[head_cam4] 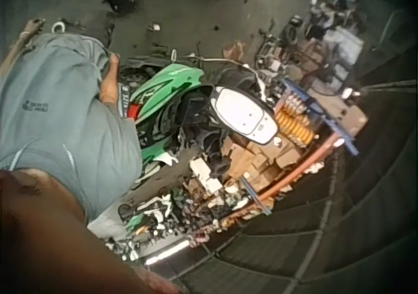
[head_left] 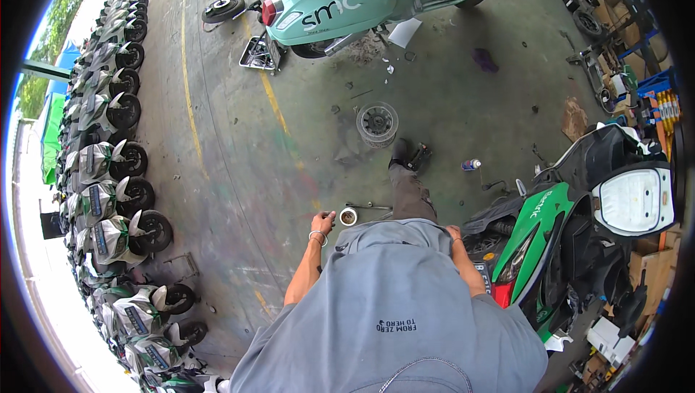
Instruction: The person peels off an adhesive decal from the side panel of a light green electric scooter and uses their fingers to scrape away the remaining residue.
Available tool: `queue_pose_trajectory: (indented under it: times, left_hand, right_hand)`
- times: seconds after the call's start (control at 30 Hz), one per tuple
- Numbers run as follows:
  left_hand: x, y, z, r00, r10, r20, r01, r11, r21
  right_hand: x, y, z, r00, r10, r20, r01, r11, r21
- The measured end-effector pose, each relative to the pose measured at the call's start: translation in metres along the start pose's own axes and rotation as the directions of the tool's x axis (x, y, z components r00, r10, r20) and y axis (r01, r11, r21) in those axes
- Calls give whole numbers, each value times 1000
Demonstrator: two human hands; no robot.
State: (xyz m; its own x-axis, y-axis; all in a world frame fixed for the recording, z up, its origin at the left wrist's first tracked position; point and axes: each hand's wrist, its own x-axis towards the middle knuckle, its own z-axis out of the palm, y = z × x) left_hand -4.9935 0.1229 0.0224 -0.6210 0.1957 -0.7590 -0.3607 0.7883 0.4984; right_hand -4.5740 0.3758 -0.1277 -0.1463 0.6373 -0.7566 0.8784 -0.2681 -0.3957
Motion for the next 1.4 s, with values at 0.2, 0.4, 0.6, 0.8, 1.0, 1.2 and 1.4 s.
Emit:
queue_pose_trajectory:
  times: [0.2,0.4,0.6,0.8,1.0,1.2,1.4]
  left_hand:
    - [43,89,5,991,-137,-6,137,990,18]
    - [97,198,11,989,-11,-148,19,998,52]
    - [167,257,6,993,-33,-116,47,992,121]
    - [222,331,-42,979,-200,48,205,966,-155]
    - [256,381,-69,992,-124,19,122,912,-393]
    - [266,389,-51,964,-261,43,257,888,-381]
    - [248,411,-19,925,-373,-73,313,857,-409]
  right_hand:
    - [68,-239,-119,991,-47,126,1,940,340]
    - [78,-431,-194,896,-71,439,193,952,-239]
    - [102,-436,-179,946,75,314,16,960,-278]
    - [135,-450,-158,979,0,203,46,974,-220]
    - [173,-568,-175,998,-63,9,63,967,-248]
    - [180,-640,-181,995,-95,37,102,944,-315]
    - [222,-656,-196,990,-92,105,126,918,-377]
